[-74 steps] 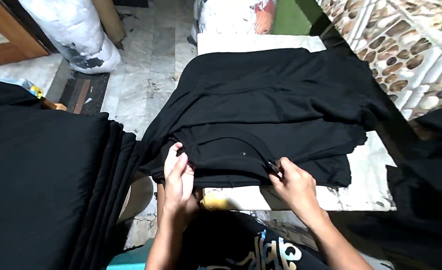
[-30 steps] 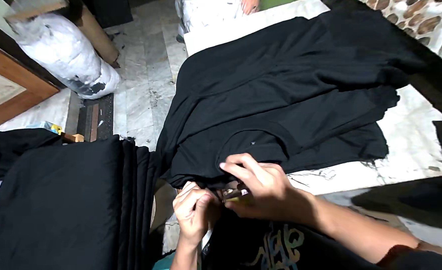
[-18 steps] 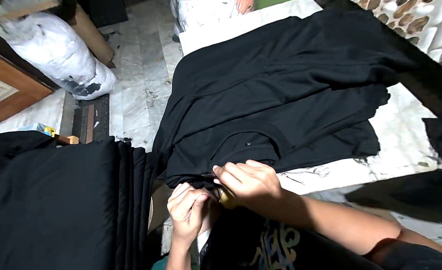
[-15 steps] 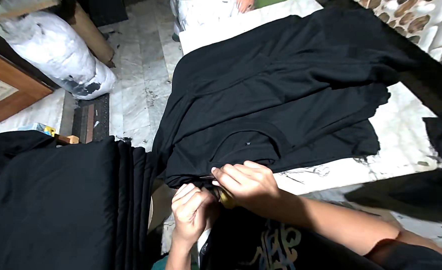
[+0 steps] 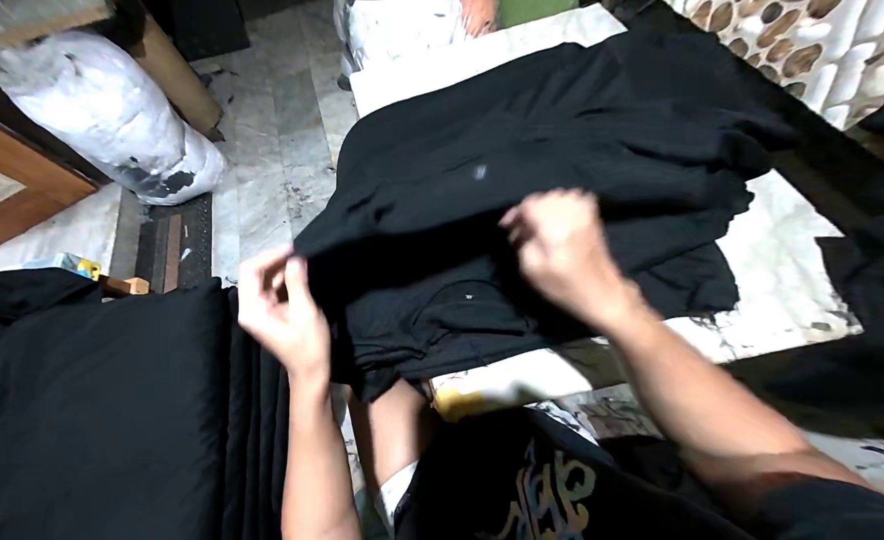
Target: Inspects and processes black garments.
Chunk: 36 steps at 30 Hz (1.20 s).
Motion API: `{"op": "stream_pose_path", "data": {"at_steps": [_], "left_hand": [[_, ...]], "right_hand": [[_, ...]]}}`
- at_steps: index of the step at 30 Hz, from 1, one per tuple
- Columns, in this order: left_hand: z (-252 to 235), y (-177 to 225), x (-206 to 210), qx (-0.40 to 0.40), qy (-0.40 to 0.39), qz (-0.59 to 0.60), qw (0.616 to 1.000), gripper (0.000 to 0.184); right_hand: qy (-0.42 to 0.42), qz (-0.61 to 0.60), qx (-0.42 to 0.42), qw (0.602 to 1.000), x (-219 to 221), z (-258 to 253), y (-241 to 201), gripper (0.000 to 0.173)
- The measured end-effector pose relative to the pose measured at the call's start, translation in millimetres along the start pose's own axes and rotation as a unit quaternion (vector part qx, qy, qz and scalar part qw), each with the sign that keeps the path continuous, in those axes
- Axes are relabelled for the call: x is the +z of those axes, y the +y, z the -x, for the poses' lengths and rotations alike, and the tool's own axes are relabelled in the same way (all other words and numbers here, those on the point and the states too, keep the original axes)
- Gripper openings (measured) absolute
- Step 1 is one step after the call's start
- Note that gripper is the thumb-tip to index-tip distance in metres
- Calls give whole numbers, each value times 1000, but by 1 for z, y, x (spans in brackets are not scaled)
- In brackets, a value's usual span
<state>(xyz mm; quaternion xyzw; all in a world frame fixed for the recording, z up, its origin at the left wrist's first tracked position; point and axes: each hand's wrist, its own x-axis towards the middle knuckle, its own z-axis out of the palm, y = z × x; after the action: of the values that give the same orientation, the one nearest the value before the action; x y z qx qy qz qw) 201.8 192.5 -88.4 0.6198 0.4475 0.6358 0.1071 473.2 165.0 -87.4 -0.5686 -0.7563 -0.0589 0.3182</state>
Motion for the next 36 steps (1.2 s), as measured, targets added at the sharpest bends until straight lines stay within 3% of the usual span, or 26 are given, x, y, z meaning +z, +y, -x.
{"op": "stream_pose_path", "data": {"at_steps": [2, 4, 5, 7, 9, 11, 13, 14, 16, 17, 19, 21, 22, 23, 25, 26, 27, 28, 29, 31, 32, 34, 36], "left_hand": [[-26, -30, 27, -20, -84, -78, 993, 41], [-27, -81, 59, -121, -245, -114, 955, 64], [-19, -106, 73, -166, -294, -106, 935, 63], [-11, -127, 84, -233, -312, -73, 918, 61], [-5, -108, 76, -204, -286, -123, 928, 57], [14, -65, 53, -99, -251, -189, 944, 50], [47, -22, 34, 22, -212, -258, 942, 48], [66, -5, 28, 43, -213, -299, 929, 50], [92, 17, 20, -3, -270, -350, 897, 42], [98, 18, 16, -20, -268, -337, 902, 32], [97, 6, 9, -9, -132, -230, 964, 26], [87, 0, 8, -83, 17, -9, 996, 24], [84, 1, 14, -168, 61, 125, 976, 27], [81, 3, 21, -269, 89, 249, 926, 35], [78, 10, 27, -428, 100, 423, 792, 40], [81, 11, 26, -459, 89, 485, 739, 38], [87, 8, 23, -452, 68, 537, 710, 31], [94, 5, 20, -417, 38, 572, 705, 17], [99, 5, 18, -377, 11, 580, 722, 30], [104, 14, 16, -314, -31, 527, 789, 72], [105, 19, 18, -288, -33, 485, 825, 80], [107, 19, 29, -217, 5, 397, 892, 61], [107, 12, 36, -170, 46, 328, 928, 20]], "right_hand": [[37, 69, 81, 994, -4, -32, 60, 36], [-3, 87, 164, 983, 14, -41, 119, 45], [-27, 85, 188, 978, 26, -40, 138, 45], [-53, 77, 204, 974, 35, -42, 147, 43], [-49, 68, 202, 976, 36, -38, 146, 43], [-15, 54, 183, 982, 35, -32, 146, 42], [74, 33, 148, 986, 35, -23, 144, 38], [131, 25, 121, 984, 34, -18, 138, 35], [185, 10, 67, 980, 26, -7, 101, 32], [169, -5, 43, 985, 22, 3, 72, 31], [74, -51, -14, 996, 26, 29, 16, 23], [-44, -77, -31, 996, 49, 59, -21, 17], [-72, -57, -32, 995, 61, 69, -28, 16], [-67, -31, -38, 997, 69, 73, -30, 13], [-64, -51, -23, 996, 66, 71, -28, 14], [-68, -83, -9, 994, 61, 71, -26, 16], [-69, -113, 4, 991, 57, 72, -23, 17], [-66, -140, 16, 988, 55, 72, -21, 18], [-60, -162, 29, 984, 54, 72, -21, 20], [-46, -211, 63, 974, 52, 72, -25, 24], [-45, -239, 79, 967, 50, 71, -30, 26], [-52, -278, 99, 954, 45, 69, -41, 32], [-48, -274, 95, 956, 41, 69, -54, 41]]}}
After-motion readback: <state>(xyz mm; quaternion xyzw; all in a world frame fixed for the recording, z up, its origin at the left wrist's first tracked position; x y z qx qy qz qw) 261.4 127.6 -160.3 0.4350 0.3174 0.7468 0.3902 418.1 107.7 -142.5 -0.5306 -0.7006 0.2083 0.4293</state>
